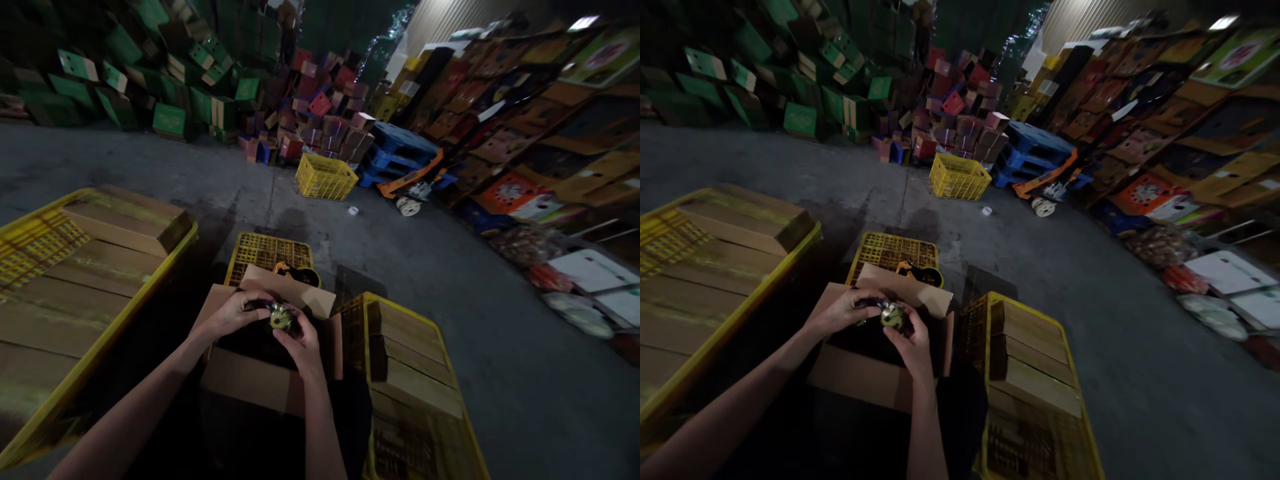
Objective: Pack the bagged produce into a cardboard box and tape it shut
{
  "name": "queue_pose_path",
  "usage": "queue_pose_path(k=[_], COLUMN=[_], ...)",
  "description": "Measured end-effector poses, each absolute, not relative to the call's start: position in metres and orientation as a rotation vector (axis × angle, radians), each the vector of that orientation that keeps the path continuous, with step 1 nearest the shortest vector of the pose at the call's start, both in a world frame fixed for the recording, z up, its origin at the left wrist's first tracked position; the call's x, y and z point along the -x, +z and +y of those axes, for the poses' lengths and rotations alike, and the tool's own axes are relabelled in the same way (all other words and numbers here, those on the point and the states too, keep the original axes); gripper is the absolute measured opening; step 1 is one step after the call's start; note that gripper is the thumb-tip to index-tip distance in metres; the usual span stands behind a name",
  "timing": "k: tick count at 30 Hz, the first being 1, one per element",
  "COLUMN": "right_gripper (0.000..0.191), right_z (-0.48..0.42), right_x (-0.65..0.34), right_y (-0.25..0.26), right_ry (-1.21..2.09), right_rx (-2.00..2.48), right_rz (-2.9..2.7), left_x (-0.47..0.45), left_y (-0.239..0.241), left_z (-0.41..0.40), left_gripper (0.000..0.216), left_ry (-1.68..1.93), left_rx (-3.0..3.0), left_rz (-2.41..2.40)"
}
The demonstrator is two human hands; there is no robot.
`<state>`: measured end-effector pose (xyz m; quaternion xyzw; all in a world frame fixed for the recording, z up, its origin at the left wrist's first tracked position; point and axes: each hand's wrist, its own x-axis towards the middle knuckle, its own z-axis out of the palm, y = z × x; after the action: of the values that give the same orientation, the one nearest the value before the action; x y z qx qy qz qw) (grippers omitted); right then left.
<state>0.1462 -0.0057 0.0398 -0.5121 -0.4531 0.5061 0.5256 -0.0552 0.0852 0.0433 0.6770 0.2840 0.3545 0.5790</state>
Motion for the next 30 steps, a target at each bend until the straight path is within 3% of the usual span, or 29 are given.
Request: queue_pose_path(k=[11, 17, 21, 30], right_gripper=[0.055, 0.048, 0.048, 0.052], right_z=[-0.005, -0.005, -0.006, -0.004], right_x=[-0.149, -0.148, -0.146, -0.152], right_y=[0.039, 0.043, 0.047, 0.035], right_ry=[1.032, 0.729, 0.602, 0.719], right_rx=[1.285, 1.325, 1.332, 1.243], right_rz=[-1.133, -1.311, -1.505, -1.493], left_x=[0.053, 0.05, 0.051, 0.054], left_y=[0.038, 0.041, 0.042, 0.041], left_z=[0.084, 0.079, 0.081, 0.088], left_gripper=[0.039, 0.057, 0.055, 0.048], left_ry=[0.952, 0.746, 0.679, 0.81], left_rx=[-1.477, -1.338, -1.38, -1.632], left_rz=[0.725, 0.593, 0.635, 0.63])
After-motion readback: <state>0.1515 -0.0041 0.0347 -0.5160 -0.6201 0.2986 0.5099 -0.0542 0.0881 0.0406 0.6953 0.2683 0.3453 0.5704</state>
